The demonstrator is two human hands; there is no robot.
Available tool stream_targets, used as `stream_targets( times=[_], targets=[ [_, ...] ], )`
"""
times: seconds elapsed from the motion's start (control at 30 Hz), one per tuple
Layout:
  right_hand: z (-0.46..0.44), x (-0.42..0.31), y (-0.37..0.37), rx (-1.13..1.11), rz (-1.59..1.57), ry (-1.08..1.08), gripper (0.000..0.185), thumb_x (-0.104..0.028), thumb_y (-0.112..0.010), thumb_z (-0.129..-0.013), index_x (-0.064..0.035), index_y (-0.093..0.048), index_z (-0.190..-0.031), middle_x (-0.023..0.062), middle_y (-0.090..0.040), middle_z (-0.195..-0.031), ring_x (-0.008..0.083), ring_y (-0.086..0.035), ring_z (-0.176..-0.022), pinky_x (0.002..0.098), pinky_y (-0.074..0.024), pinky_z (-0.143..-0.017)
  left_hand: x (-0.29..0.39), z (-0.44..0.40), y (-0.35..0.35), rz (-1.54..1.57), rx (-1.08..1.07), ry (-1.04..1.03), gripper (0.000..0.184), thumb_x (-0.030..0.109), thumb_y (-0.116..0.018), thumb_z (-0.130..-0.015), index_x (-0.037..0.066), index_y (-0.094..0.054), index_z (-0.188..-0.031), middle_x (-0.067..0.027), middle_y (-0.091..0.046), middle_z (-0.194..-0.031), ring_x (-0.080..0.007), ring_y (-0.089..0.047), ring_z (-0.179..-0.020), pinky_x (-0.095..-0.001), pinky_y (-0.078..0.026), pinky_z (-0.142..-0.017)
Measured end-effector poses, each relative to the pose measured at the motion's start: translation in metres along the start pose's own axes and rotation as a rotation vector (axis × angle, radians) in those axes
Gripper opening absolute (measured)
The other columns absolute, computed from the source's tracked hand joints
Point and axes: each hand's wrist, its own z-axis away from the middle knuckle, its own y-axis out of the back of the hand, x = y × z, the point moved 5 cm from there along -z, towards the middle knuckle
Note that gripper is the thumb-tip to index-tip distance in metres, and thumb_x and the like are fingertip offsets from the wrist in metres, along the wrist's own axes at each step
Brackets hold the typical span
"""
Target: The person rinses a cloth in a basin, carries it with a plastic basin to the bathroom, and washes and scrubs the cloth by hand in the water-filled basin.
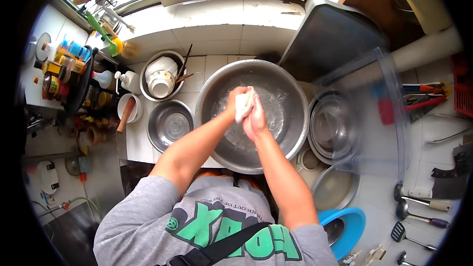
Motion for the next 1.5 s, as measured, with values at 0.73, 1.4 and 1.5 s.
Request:
stream_targets(
  times=[0.73,1.4,1.5],
  targets=[
    [0.019,-0.009,0.106,0.58,0.794,-0.024,0.054,-0.036,-0.05,-0.097,-0.0004,-0.044,-0.138,0.0174,-0.049,-0.14,0.028,-0.046,-0.128,0.0353,-0.0351,-0.106,0.004,0.036,0.015,-0.503,0.027,0.148,0.054,0.02,-0.068,-0.073,0.013,-0.054,-0.125,-0.0237,-0.041,-0.13,-0.0387,-0.046,-0.117,-0.0431,-0.041,-0.098],
    [-0.013,-0.033,0.046,0.22,0.674,0.542,0.047,-0.033,-0.056,-0.093,-0.0053,-0.043,-0.129,0.0086,-0.056,-0.12,0.0216,-0.055,-0.112,0.0354,-0.0427,-0.097,0.048,0.009,-0.013,1.191,0.067,0.53,0.018,0.013,-0.058,-0.087,0.004,-0.058,-0.102,-0.0109,-0.062,-0.094,-0.0234,-0.064,-0.083,-0.0375,-0.055,-0.074],
    [0.006,-0.03,0.039,0.286,0.138,0.319,0.042,-0.042,-0.052,-0.094,-0.0102,-0.048,-0.121,0.0076,-0.057,-0.116,0.0236,-0.056,-0.111,0.0389,-0.0438,-0.096,0.059,0.011,-0.014,1.2,0.009,0.309,0.019,0.005,-0.057,-0.082,0.002,-0.058,-0.101,-0.0113,-0.062,-0.092,-0.023,-0.064,-0.086,-0.0366,-0.055,-0.075]
  ],
)
